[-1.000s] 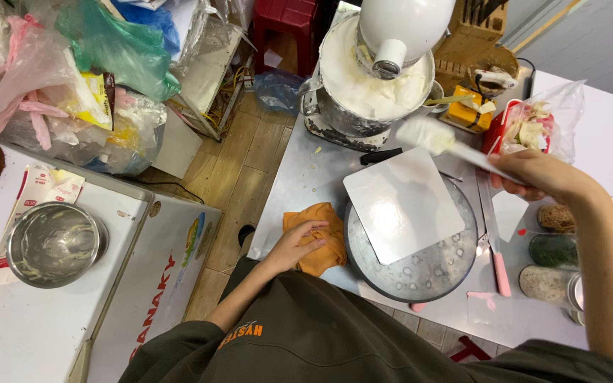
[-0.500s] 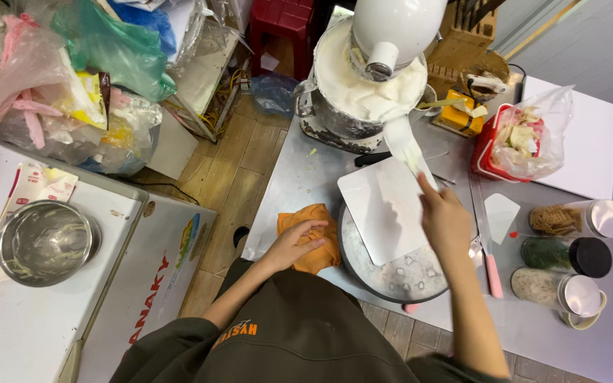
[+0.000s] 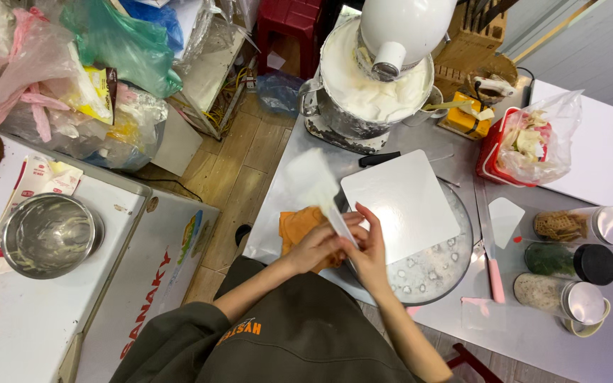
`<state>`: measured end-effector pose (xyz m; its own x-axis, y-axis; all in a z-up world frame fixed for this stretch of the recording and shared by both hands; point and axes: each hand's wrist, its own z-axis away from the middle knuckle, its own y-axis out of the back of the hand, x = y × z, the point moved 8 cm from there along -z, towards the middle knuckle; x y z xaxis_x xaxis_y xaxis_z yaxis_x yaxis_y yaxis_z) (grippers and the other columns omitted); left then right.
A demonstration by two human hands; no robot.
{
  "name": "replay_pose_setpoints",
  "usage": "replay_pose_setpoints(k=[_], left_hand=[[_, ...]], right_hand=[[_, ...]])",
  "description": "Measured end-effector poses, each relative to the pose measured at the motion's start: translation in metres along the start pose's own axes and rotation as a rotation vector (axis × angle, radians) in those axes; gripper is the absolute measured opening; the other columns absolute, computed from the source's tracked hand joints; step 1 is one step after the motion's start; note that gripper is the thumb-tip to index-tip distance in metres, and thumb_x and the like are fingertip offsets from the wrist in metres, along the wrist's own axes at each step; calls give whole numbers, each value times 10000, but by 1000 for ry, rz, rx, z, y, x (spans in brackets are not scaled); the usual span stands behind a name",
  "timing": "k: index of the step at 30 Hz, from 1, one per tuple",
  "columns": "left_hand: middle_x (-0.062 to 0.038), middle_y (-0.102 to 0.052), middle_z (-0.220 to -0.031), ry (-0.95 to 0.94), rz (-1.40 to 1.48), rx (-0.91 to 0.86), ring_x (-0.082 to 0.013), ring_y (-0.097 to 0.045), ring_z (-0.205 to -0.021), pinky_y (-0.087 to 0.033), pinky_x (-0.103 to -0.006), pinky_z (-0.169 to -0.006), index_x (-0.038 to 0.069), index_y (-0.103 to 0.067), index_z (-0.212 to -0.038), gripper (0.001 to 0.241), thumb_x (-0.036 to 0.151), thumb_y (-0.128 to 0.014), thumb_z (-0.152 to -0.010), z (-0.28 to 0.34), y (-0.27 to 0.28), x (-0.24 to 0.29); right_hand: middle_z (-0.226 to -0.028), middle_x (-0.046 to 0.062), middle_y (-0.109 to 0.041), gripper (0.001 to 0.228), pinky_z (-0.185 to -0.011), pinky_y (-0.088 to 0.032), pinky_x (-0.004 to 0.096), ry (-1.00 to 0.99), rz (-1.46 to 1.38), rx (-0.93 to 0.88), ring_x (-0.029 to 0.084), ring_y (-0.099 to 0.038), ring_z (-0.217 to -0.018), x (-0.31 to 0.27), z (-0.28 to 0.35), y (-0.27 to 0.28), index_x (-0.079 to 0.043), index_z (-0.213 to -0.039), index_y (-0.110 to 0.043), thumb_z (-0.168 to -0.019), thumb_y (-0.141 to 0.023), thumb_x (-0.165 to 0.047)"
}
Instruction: The person prepares a cake by scraping whipped cream from a bowl, applying it to cake layers using a spatula, and cleaning the tools with a cloth.
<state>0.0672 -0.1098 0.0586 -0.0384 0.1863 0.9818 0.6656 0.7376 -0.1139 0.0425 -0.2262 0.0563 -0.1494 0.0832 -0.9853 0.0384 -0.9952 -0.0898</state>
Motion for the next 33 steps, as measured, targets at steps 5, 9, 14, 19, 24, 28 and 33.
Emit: replay_pose_setpoints(k=[5, 9, 14, 19, 24, 28, 33], left_hand=[[-143, -548, -1551, -56, -38, 169, -255, -476, -1477, -342, -382, -1232, -21, -557, -1462, 441, 235, -465, -1114, 7, 26, -1], [-126, -546, -1517, 73, 108, 270, -244, -500, -1428, -385, -378, -1192, -9, -549, -1448, 440, 243, -493, -1092, 21, 40, -42], [-87, -581, -1470, 185, 99, 294, -205, -549, -1358, -425, -349, -1155, 44, -538, -1455, 449, 238, -490, -1053, 41, 47, -49], [-103, -599, -1454, 156, 110, 323, -215, -564, -1346, -412, -358, -1153, 32, -574, -1425, 414, 229, -493, -1071, 47, 55, -37], [-111, -609, -1444, 122, 87, 317, -223, -575, -1337, -418, -367, -1145, 23, -591, -1413, 400, 223, -493, -1080, 46, 54, -32], [-100, -595, -1452, 112, 104, 315, -217, -568, -1346, -422, -359, -1146, 22, -576, -1418, 404, 207, -501, -1067, 50, 50, -30], [-107, -614, -1447, 99, 119, 324, -214, -568, -1349, -410, -351, -1148, 6, -590, -1406, 389, 192, -502, -1077, 55, 53, -33]], right_hand=[[-1057, 69, -704, 667, -743, -507, 212, 145, -131, 71, 93, -615, -835, -2, -7, -12, -53, -1588, -303, -1003, -621, -17], [-1211, 71, -704, 475, -947, -520, 261, 291, 190, 44, 137, -653, -1084, -26, -9, 3, -42, -1505, -520, -1037, -576, 19], [-984, 73, -674, 426, -793, -511, 321, 392, 810, 184, 182, -630, -875, -98, -32, 70, -176, -1379, -682, -974, -667, -44], [-933, 123, -664, 253, -695, -508, 463, 208, 1552, 457, 325, -661, -829, -177, -55, 146, -261, -1284, -762, -1042, -695, -236], [-913, 138, -666, 224, -636, -515, 460, 514, 1744, 465, 328, -678, -792, -195, -144, 156, -238, -1232, -782, -1033, -682, -218], [-909, 157, -724, 227, -682, -551, 477, 289, 1888, 188, 342, -716, -826, -166, -203, 146, -194, -1138, -773, -964, -637, -145], [-951, 156, -752, 257, -753, -557, 504, 43, 1755, -34, 367, -718, -863, -166, -205, 124, -207, -1124, -788, -929, -621, -208]])
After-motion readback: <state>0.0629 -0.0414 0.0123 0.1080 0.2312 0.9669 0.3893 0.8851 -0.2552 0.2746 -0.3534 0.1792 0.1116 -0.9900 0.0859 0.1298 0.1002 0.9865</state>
